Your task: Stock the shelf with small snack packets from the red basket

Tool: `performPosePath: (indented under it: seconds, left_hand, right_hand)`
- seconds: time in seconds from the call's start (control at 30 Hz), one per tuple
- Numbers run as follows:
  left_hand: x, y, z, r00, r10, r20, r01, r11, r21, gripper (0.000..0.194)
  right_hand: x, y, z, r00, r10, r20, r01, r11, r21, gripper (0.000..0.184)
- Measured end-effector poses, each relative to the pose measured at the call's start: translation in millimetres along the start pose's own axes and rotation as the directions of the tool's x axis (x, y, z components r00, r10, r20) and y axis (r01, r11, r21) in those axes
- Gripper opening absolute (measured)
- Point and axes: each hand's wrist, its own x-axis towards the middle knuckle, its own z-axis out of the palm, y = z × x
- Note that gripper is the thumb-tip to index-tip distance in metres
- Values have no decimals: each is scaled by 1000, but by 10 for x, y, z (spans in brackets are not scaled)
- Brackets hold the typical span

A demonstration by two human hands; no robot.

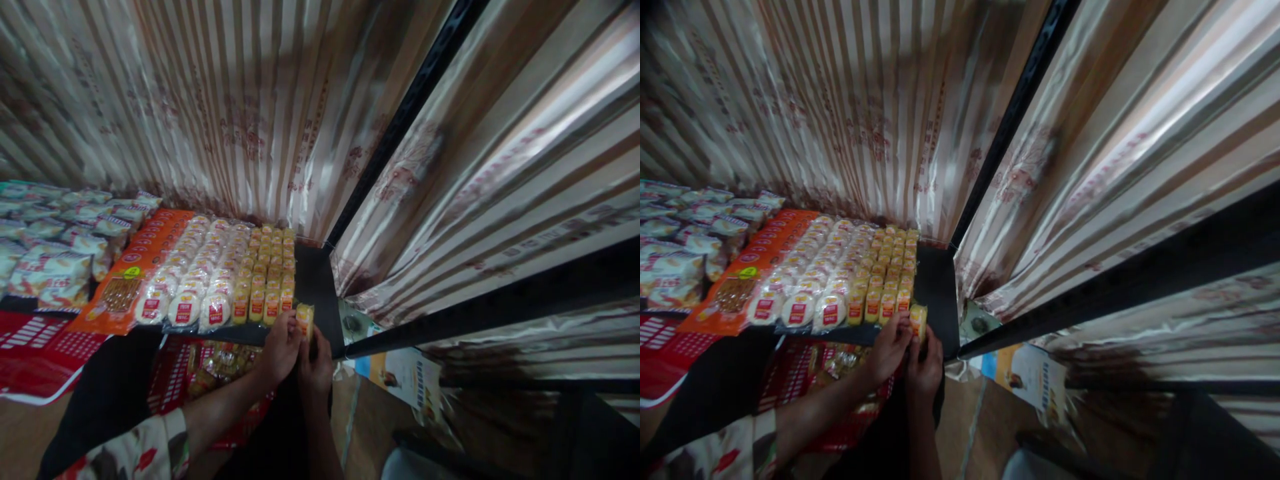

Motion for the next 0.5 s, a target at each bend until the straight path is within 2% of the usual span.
performPosePath:
  seconds: [0.2,0.33,0.5]
  left_hand:
    - [127,84,150,998,54,43,-59,991,117,28]
    - [348,255,311,993,114,39,-119,981,155,29]
    - [718,413,479,991,136,-13,-132,975,179,28]
  right_hand:
    - [213,43,5,1000,8,-15,-9,999,-52,52]
    - [562,37,24,999,35,7,-34,998,-61,53]
    - [1018,68,165,1000,-22,-4,22,999,-43,56]
